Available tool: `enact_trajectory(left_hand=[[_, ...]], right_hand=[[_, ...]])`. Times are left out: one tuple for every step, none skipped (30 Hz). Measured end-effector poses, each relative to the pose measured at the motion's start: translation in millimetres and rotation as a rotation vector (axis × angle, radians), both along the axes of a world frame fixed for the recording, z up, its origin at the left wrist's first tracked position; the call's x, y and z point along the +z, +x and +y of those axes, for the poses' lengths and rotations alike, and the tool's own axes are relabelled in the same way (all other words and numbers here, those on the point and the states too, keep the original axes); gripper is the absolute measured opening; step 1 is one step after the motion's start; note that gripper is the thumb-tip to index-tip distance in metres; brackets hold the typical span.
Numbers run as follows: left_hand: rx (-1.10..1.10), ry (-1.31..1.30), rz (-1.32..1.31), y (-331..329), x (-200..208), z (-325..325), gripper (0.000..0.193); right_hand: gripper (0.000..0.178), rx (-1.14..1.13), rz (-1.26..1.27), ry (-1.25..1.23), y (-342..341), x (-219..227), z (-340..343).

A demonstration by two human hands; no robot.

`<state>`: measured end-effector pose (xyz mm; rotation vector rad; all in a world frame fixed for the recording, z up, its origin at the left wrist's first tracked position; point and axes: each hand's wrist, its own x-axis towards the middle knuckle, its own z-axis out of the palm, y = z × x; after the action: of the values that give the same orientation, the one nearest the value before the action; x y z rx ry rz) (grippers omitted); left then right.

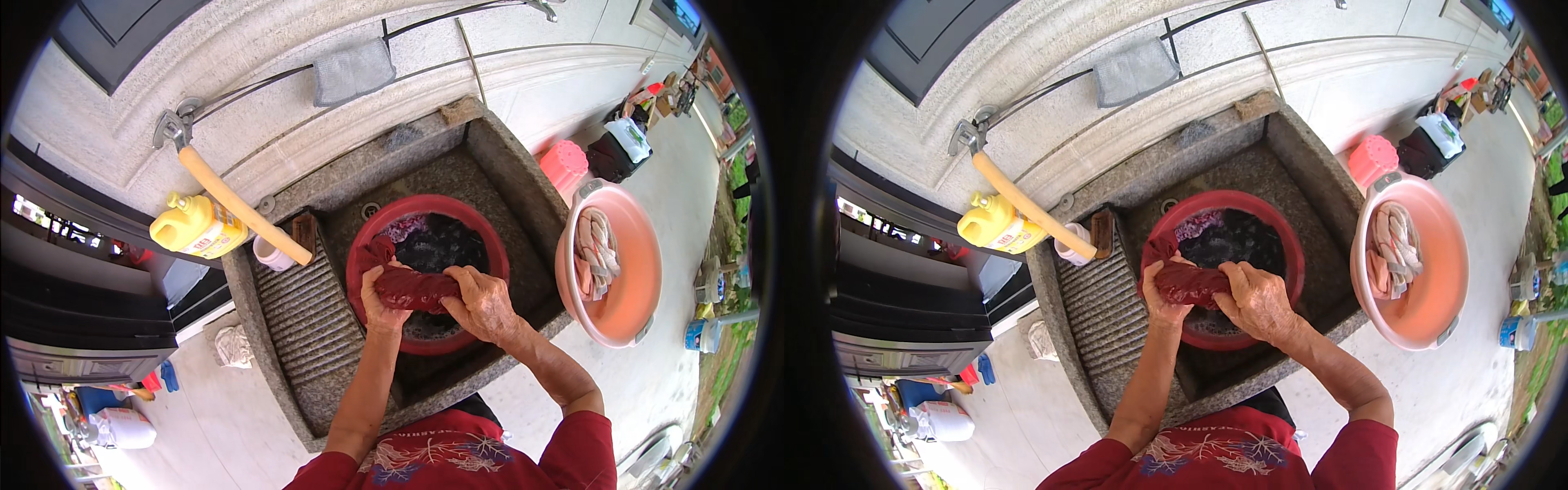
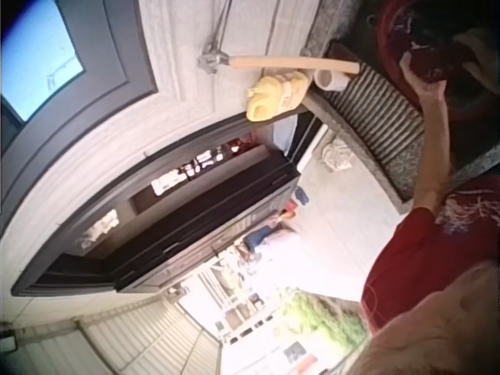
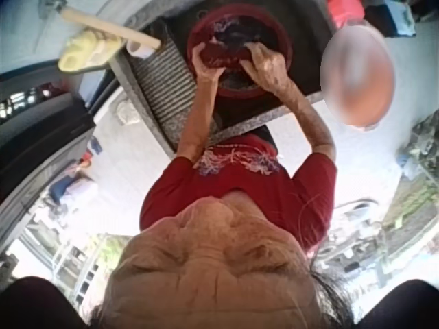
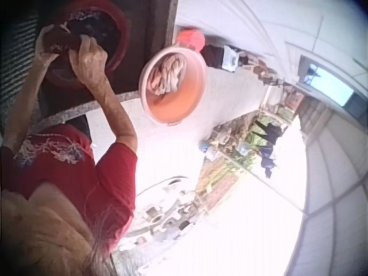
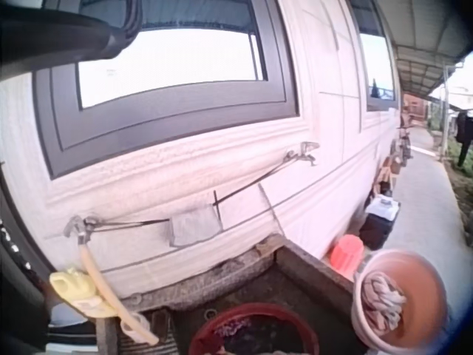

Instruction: The person washes a red cloth by hand, scrubbing it on a washboard and rinsing it in a basin of soapy water. They then repeat the process with a patterned purple cloth, scrubbing and rinsing it before placing it in a separate basin.

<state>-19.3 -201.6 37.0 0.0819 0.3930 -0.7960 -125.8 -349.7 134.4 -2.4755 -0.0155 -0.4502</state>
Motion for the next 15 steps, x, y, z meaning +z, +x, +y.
enact_trajectory(left_hand=[[0.005, 0.032, -0.028, 0.1, 0.9, -2.0, 0.024], [0.01, 0.065, -0.056, -0.4, 2.4, -4.0, 0.022], [0.018, 0.099, -0.084, -0.3, 2.6, -4.3, 0.021], [0.003, 0.074, -0.104, 0.6, 0.7, -3.9, 0.019], [-0.011, 0.048, -0.124, 1.5, -1.5, -3.1, 0.018], [-0.028, 0.022, -0.145, 2.1, -2.7, -2.7, 0.017], [-0.032, 0.029, -0.128, 1.6, -4.0, -3.2, 0.016], [-0.038, 0.036, -0.111, 0.2, -5.4, -4.4, 0.015], [-0.045, 0.044, -0.093, -0.7, -7.2, -5.8, 0.015], [-0.073, 0.063, -0.095, -1.7, -5.9, -9.1, 0.015], [-0.102, 0.081, -0.096, -3.3, -4.0, -12.3, 0.015], [-0.127, 0.107, -0.099, -3.8, -3.3, -12.8, 0.015], [-0.166, 0.03, -0.146, -1.6, -11.1, -9.2, 0.016], [-0.162, -0.07, -0.201, 2.6, -24.9, -7.4, 0.019], [-0.157, -0.171, -0.255, 7.3, -40.7, -5.7, 0.021]], right_hand=[[0.031, -0.026, 0.01, 0.069, 0.4, -12.9, -1.4], [0.027, -0.052, 0.02, 0.138, 0.9, -21.2, -3.6], [0.022, -0.041, 0.153, 0.264, 1.9, -24.7, -6.1], [0.022, -0.036, 0.245, 0.468, 2.5, -28.6, -7.7], [0.021, -0.031, 0.338, 0.671, 2.8, -33.4, -8.7], [0.021, -0.029, 0.429, 0.875, 2.9, -38.9, -10.7], [0.024, -0.053, 0.588, 1.116, 3.0, -51.6, -16.5], [0.024, -0.022, 0.631, 1.331, 2.5, -60.2, -19.9], [0.025, 0.007, 0.67, 1.548, 1.3, -68.2, -22.2], [0.026, 0.033, 0.702, 1.762, -1.4, -77.1, -25.1], [0.034, 0.028, 0.719, 1.865, -8.0, -95.5, -25.1], [0.037, 0.054, 0.736, 2.012, -11.9, -103.7, -19.7], [0.041, 0.087, 0.753, 2.157, -13.3, -108.3, -11.5], [0.044, 0.12, 0.768, 2.302, -14.5, -112.3, -2.9], [0.049, 0.289, 0.752, 2.375, -14.2, -116.1, 6.8]])
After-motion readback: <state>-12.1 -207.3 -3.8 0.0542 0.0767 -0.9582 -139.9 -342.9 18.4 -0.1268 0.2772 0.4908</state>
